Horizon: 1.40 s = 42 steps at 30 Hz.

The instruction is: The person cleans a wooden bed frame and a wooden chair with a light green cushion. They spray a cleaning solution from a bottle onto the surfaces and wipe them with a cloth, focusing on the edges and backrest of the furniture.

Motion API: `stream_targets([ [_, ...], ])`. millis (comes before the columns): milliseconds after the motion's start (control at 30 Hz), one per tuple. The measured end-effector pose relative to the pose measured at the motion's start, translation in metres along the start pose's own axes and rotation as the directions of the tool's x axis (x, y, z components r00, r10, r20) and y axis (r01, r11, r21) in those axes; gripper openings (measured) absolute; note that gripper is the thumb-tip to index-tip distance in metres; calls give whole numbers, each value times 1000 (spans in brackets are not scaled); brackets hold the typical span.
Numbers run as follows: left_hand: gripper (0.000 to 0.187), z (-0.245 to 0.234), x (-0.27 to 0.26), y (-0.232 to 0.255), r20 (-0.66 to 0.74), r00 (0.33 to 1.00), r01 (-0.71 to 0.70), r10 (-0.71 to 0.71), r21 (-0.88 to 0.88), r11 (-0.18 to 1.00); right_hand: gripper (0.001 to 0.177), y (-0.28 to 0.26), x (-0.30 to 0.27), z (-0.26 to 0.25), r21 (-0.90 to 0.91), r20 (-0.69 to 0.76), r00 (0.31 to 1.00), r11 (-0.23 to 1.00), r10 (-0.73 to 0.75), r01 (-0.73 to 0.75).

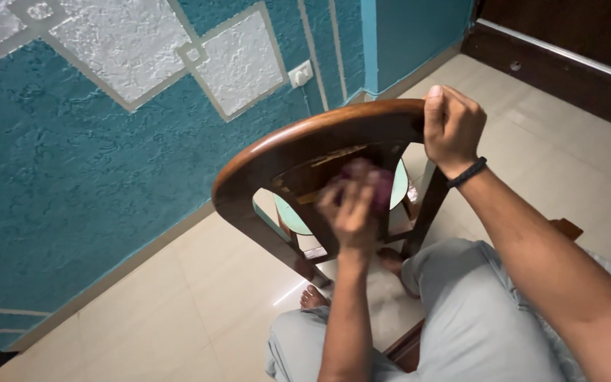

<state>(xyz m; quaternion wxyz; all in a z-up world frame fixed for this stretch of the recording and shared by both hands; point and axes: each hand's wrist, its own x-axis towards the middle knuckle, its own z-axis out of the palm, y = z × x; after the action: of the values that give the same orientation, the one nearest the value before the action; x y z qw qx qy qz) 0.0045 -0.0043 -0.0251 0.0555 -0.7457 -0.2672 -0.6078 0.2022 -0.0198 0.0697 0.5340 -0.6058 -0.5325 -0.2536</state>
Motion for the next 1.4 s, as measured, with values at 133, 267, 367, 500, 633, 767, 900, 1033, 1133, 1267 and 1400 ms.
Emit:
stream_targets([
  [133, 45, -4, 10, -4, -200, 967, 140, -157, -96, 986, 52, -2, 0, 2, 7, -33, 999, 1000, -23, 24],
  [267, 51, 3, 0, 13, 155, 988, -12, 29, -111, 994, 52, -4, 0, 1, -13, -34, 999, 1000, -2, 2],
  [367, 50, 6, -4, 12, 186, 981, -22, 46, -129, 991, 52, -4, 1, -1, 16, -19, 1000, 1000, -1, 2],
  [500, 47, 3, 2, 8, -67, 991, 109, -114, -70, 992, 51, -4, 0, 3, -4, -39, 999, 1000, 18, -18],
  [633, 46, 4, 9, 23, 92, 996, 11, -2, -95, 995, 50, -12, 3, 4, -21, -89, 996, 999, 26, -28],
  [767, 46, 2, 17, 24, 147, 989, -10, 30, -140, 990, 46, -15, 5, -2, 6, -57, 998, 1000, 10, -10],
  [900, 42, 1, 21, 27, 66, 996, 73, -65, -136, 988, 46, -16, 5, 2, 11, -73, 997, 999, 34, -33],
  [1033, 49, 5, 20, 38, 257, 965, -18, 43, -100, 995, 46, -16, 5, 3, -9, -64, 996, 998, 68, -69],
  [1133, 42, 9, 20, 34, 124, 992, 12, 9, -172, 985, 46, -16, 4, 1, 20, -70, 997, 1000, 15, -14],
  [1267, 48, 8, 19, 33, 143, 990, 22, -3, -133, 991, 46, -18, 6, 2, 20, -81, 997, 1000, 18, -17],
  [1400, 46, 3, 20, 29, 204, 979, 28, 6, -163, 986, 47, -15, 4, 1, 9, -61, 998, 1000, 20, -20],
])
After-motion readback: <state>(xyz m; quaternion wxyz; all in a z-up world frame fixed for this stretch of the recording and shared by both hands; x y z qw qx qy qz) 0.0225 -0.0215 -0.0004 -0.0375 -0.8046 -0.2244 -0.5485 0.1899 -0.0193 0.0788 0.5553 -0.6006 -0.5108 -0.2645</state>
